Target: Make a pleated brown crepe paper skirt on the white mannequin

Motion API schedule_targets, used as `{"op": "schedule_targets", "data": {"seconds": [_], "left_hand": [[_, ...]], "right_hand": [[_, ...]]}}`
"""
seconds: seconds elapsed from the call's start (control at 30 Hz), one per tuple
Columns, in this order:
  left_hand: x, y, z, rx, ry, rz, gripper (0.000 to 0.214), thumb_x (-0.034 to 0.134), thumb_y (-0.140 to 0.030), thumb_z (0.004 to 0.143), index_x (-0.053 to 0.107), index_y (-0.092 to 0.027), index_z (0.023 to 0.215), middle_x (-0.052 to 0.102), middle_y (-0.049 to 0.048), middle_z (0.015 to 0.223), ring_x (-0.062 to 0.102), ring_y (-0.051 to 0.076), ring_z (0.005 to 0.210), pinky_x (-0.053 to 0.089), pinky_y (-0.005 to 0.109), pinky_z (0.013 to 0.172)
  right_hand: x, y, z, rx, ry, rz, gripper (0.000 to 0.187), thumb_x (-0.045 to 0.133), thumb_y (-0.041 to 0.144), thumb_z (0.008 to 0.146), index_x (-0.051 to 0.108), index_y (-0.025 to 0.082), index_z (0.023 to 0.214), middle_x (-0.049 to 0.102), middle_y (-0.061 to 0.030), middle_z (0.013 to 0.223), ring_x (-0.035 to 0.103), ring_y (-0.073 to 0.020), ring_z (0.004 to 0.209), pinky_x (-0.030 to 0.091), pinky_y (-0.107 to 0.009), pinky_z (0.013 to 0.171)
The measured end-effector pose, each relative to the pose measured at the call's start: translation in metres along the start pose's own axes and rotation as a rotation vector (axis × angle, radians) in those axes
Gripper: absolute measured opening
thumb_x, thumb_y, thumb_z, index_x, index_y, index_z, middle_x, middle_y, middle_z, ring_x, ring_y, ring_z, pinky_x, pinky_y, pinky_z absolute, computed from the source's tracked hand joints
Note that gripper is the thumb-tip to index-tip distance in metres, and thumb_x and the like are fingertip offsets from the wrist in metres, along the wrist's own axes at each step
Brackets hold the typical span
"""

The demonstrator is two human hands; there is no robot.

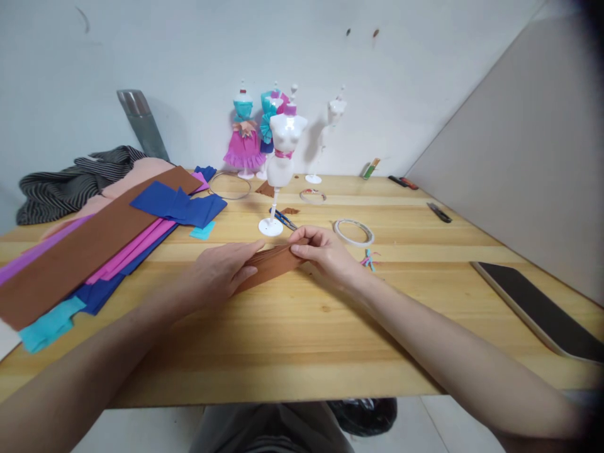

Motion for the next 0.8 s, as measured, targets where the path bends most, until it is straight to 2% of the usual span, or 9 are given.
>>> {"op": "schedule_targets", "data": {"seconds": [0.13,0.23,0.37,0.43,0.6,0.8], "left_hand": [[0.000,-0.007,-0.001,0.006,-0.007,-0.083,0.040,0.039,-0.025,0.091,0.052,-0.019,0.128,0.064,0.0095,0.120,0.059,0.023,0.106,0.046,0.037,0.090],[-0.008,-0.016,-0.001,-0.022,0.024,-0.121,0.038,0.036,-0.029,0.093,0.054,-0.022,0.125,0.066,0.0070,0.107,0.060,0.021,0.094,0.047,0.034,0.081],[-0.017,-0.019,0.000,-0.075,0.069,-0.206,0.042,0.028,-0.036,0.095,0.064,-0.018,0.106,0.067,0.0053,0.098,0.060,0.019,0.091,0.046,0.032,0.083],[-0.017,-0.017,0.001,-0.086,0.078,-0.248,0.040,0.031,-0.036,0.093,0.065,-0.017,0.101,0.068,0.0042,0.093,0.060,0.019,0.088,0.046,0.030,0.082],[-0.012,-0.013,0.004,-0.085,0.101,-0.329,0.031,0.043,-0.032,0.087,0.065,-0.018,0.104,0.069,0.0023,0.092,0.060,0.018,0.084,0.045,0.028,0.076],[-0.010,-0.012,0.005,-0.073,0.120,-0.374,0.029,0.045,-0.030,0.085,0.066,-0.017,0.100,0.068,0.0014,0.087,0.059,0.017,0.081,0.045,0.028,0.075]], "right_hand": [[0.002,0.000,-0.001,0.001,0.024,-0.012,0.021,0.073,0.023,0.059,0.061,0.017,0.075,0.061,0.0025,0.065,0.052,-0.0096,0.057,0.038,-0.024,0.056],[0.005,0.002,-0.002,-0.002,0.050,-0.001,0.022,0.074,0.020,0.059,0.061,0.018,0.076,0.063,0.0028,0.068,0.054,-0.0097,0.058,0.039,-0.024,0.057],[0.007,0.003,-0.004,0.012,0.097,0.039,0.025,0.074,0.017,0.057,0.062,0.018,0.078,0.064,0.0029,0.068,0.056,-0.0099,0.058,0.040,-0.023,0.057],[0.007,0.003,-0.004,0.022,0.116,0.065,0.026,0.075,0.018,0.056,0.063,0.017,0.080,0.066,0.0018,0.070,0.057,-0.0102,0.059,0.041,-0.023,0.058],[0.004,0.003,-0.004,-0.014,0.111,0.071,0.024,0.077,0.027,0.061,0.066,0.016,0.079,0.065,0.0009,0.068,0.056,-0.0102,0.060,0.041,-0.024,0.059],[0.004,-0.001,-0.002,0.021,0.084,0.090,0.025,0.080,0.024,0.057,0.066,0.017,0.075,0.066,0.0013,0.067,0.056,-0.0094,0.057,0.041,-0.023,0.057]]}}
Point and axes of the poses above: each hand's wrist, its own z-axis towards the middle knuckle, its own x-axis out of the palm, y = z × x, the point moved 4 cm from there along z, towards the middle knuckle
